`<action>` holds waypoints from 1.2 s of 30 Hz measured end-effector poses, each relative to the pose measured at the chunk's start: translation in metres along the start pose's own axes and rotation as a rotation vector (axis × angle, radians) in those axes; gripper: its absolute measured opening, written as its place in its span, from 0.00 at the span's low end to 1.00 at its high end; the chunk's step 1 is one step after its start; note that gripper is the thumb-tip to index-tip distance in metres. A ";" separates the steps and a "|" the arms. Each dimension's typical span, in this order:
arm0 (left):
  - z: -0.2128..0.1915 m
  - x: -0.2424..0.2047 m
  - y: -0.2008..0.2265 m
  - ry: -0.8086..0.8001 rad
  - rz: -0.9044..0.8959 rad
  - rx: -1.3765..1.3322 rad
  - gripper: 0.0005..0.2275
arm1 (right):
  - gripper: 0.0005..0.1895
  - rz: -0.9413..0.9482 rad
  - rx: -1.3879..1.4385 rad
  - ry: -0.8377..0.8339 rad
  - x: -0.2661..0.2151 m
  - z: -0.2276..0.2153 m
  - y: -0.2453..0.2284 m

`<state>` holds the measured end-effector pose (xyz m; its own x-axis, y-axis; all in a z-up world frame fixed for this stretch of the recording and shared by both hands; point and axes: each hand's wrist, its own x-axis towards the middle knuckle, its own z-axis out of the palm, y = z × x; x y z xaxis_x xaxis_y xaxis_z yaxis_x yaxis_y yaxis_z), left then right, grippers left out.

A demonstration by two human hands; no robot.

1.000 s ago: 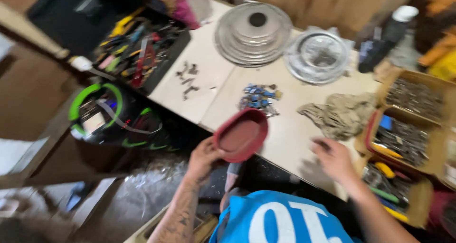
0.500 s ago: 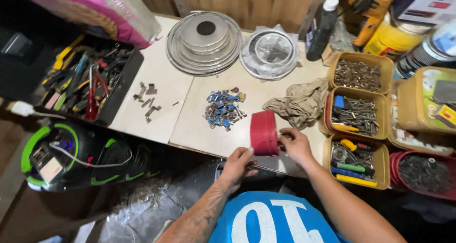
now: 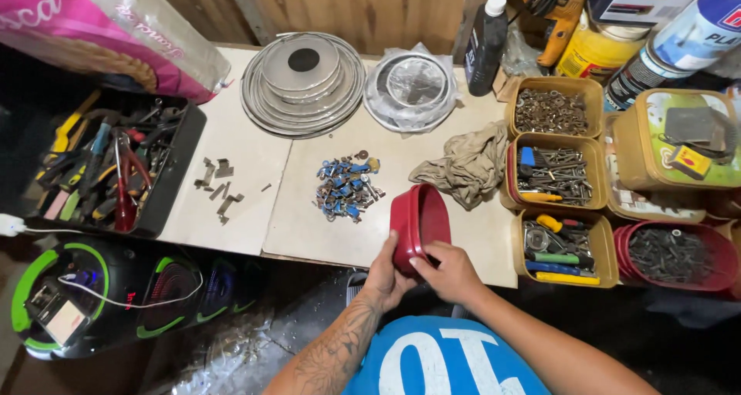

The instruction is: The person pours small metal parts from a red container onto a workbench, then picks up and separates individual pieces by hand. They place some items into nearby storage bins and continue sorting the remaining pile on the table.

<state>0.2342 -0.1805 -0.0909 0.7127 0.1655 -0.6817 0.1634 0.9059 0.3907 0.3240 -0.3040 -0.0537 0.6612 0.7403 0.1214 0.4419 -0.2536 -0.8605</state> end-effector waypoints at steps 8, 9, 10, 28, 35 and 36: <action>-0.002 0.011 -0.008 -0.006 0.046 -0.098 0.29 | 0.05 -0.046 0.058 0.146 -0.024 -0.024 -0.006; 0.006 0.001 -0.003 0.017 0.069 -0.129 0.29 | 0.05 -0.074 -0.003 0.200 -0.026 -0.028 -0.010; 0.005 -0.001 0.002 0.019 0.067 -0.127 0.29 | 0.05 -0.071 -0.002 0.201 -0.027 -0.030 -0.009; -0.063 -0.061 0.103 0.094 0.228 -0.104 0.27 | 0.13 -0.211 -0.851 -0.089 -0.043 -0.068 0.063; 0.008 -0.064 0.121 -0.160 -0.005 0.234 0.31 | 0.31 0.253 -0.257 0.119 -0.039 -0.072 0.088; 0.001 -0.047 0.113 -0.146 -0.050 0.320 0.34 | 0.32 0.381 -0.094 0.150 -0.039 -0.070 0.095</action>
<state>0.2200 -0.0860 -0.0139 0.7847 0.0452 -0.6183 0.3897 0.7397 0.5487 0.3829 -0.4003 -0.1060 0.8660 0.4855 -0.1198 0.1978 -0.5527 -0.8096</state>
